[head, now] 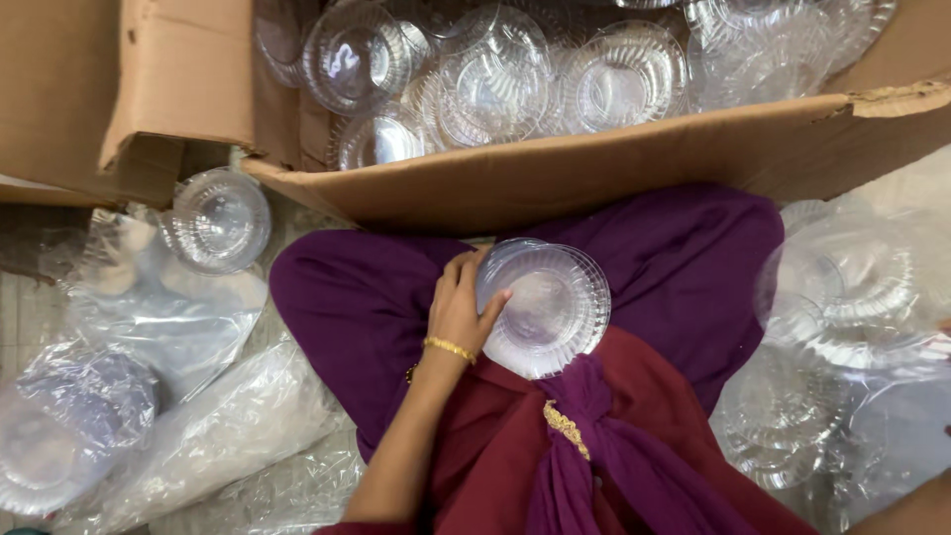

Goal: The person sits on the floor and repeatedly picks clear plastic plates from a cardboard box, stacks them in hand, and places them into a plastic bag. The person handles the plates one at a time and accumulates a stack before bagging them.

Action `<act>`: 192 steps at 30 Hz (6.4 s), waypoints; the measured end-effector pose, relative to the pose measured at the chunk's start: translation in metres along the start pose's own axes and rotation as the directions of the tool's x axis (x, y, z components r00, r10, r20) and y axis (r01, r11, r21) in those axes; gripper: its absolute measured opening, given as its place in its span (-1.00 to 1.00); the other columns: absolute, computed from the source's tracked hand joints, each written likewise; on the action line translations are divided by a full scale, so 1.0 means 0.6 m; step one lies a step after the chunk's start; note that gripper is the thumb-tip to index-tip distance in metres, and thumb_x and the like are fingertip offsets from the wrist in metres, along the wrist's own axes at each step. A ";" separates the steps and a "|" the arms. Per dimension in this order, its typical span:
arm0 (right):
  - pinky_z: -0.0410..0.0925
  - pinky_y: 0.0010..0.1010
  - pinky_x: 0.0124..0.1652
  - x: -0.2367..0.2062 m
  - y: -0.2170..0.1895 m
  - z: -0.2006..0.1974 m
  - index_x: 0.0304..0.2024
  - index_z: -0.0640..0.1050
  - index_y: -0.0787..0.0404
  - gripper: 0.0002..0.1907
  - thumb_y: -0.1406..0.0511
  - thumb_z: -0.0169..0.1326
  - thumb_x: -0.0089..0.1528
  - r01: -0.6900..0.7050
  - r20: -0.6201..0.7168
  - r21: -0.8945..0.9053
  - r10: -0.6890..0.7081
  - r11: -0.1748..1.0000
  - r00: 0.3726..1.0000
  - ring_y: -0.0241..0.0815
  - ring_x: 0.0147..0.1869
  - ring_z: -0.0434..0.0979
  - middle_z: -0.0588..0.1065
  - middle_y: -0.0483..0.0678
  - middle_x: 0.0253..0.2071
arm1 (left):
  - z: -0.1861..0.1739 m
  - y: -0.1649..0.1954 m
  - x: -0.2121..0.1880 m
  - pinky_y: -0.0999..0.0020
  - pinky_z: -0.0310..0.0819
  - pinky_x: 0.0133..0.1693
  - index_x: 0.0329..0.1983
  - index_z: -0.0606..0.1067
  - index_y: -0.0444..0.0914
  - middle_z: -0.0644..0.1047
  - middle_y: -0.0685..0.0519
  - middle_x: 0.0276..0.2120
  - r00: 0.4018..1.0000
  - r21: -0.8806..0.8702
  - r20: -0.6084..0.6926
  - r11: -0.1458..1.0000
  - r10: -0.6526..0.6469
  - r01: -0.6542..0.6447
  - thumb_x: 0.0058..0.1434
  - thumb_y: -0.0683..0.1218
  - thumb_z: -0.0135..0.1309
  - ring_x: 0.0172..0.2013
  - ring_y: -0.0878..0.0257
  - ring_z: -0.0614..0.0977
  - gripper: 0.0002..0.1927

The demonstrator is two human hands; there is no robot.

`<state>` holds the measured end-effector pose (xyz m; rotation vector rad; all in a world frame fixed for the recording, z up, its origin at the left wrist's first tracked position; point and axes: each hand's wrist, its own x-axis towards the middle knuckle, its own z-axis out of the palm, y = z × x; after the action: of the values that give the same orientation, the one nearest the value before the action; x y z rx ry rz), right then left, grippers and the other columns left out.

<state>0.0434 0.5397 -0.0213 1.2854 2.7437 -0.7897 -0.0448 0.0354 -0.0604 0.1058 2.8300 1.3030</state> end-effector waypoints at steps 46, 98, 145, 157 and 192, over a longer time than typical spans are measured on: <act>0.49 -0.18 0.02 0.154 -0.830 0.345 0.24 0.51 0.11 -0.52 0.06 -0.07 0.36 0.733 0.794 0.308 -0.589 0.606 0.153 -0.05 0.08 0.66 0.61 -0.03 0.09 | -0.149 0.014 0.415 0.26 0.72 -0.27 0.28 0.27 -0.14 0.70 -0.04 -0.17 0.944 -0.271 0.300 0.936 -0.138 0.223 0.43 -0.18 -0.19 -0.26 0.13 0.80 -0.64; 0.39 -0.13 0.22 0.162 -0.794 0.365 0.20 0.48 -0.05 -0.42 0.17 0.29 0.12 0.895 0.836 -0.446 -0.366 -0.021 0.408 0.12 0.36 0.36 0.19 0.08 0.36 | -0.191 -0.033 0.401 0.29 0.68 -0.37 0.42 0.22 -0.15 0.66 -0.17 -0.02 0.970 -0.376 -0.189 0.924 -0.152 0.072 0.37 -0.25 -0.14 -0.35 0.15 0.81 -0.46; 0.27 -0.04 0.28 0.165 -0.799 0.393 -0.08 0.71 0.29 -0.50 -0.01 0.11 0.30 0.822 0.814 -0.527 -0.149 0.216 0.561 0.06 0.12 0.57 0.60 0.18 0.00 | -0.195 0.007 0.394 0.24 0.60 -0.32 0.42 0.27 0.05 0.66 -0.15 -0.01 0.957 -0.320 0.225 0.942 0.182 -0.104 0.12 -0.27 -0.04 -0.41 0.14 0.69 -0.24; 0.48 -0.11 0.04 0.188 -0.861 0.275 -0.21 0.76 -0.10 -0.82 0.12 0.29 0.15 0.706 0.476 -0.502 -0.522 0.499 0.708 0.13 -0.06 0.66 0.65 0.07 -0.15 | -0.208 -0.042 0.416 0.34 0.66 -0.27 0.50 0.12 -0.14 0.64 -0.25 -0.07 0.981 -0.840 -0.122 0.543 -0.151 -0.021 0.22 -0.33 -0.37 -0.30 0.16 0.71 -0.28; 0.53 -0.25 0.05 -0.198 -0.317 -0.011 0.17 0.40 0.26 -0.81 0.36 0.00 0.52 0.103 -0.025 0.986 -0.492 0.131 0.870 0.03 0.06 0.58 0.54 0.22 0.07 | -0.102 0.147 -0.039 0.39 0.56 -0.10 0.36 0.33 -0.18 0.69 -0.03 -0.19 0.956 -0.546 -0.269 0.836 -0.116 -0.052 0.38 -0.11 0.03 -0.15 0.28 0.71 -0.52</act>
<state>-0.0140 0.3558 0.0931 0.3152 2.0077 -2.8259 -0.0200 0.0449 0.0463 -0.1622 2.5028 2.2250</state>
